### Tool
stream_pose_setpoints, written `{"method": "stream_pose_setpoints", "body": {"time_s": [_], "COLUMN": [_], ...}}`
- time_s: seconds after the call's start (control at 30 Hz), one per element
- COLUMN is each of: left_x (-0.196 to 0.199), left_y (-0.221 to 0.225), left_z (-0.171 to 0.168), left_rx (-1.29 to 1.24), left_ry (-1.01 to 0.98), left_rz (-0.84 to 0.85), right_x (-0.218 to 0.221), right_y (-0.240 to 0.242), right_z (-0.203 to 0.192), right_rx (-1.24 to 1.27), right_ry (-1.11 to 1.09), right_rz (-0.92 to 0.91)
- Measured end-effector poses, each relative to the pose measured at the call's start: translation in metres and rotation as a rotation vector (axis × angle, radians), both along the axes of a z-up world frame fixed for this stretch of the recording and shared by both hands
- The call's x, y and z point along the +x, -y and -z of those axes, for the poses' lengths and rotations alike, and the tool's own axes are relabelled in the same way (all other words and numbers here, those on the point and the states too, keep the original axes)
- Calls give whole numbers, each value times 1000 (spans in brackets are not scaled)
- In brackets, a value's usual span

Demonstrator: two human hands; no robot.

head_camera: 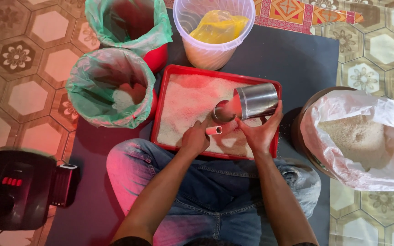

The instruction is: Filling and leveling metal containers with powder from a tray

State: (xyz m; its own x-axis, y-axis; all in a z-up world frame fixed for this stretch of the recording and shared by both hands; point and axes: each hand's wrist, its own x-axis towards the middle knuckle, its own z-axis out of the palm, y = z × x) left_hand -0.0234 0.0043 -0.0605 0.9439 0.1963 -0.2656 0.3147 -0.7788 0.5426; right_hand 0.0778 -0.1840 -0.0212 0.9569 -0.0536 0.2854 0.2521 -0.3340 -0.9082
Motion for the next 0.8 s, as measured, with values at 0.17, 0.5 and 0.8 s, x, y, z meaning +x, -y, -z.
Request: {"method": "stream_pose_setpoints", "body": {"time_s": [0.17, 0.5, 0.8], "left_x": [1, 1, 0], "left_y": [-1, 0, 1], "left_z": [16, 21, 13], "left_rx": [-27, 0, -5], "left_ry": [19, 31, 32], "left_rz": [26, 32, 28], "right_x": [3, 1, -1], "right_y": [2, 2, 2], "right_z": [5, 3, -1], "right_rx": [1, -50, -127], "right_ry": [-9, 36, 141], "right_rz": [13, 6, -19]}}
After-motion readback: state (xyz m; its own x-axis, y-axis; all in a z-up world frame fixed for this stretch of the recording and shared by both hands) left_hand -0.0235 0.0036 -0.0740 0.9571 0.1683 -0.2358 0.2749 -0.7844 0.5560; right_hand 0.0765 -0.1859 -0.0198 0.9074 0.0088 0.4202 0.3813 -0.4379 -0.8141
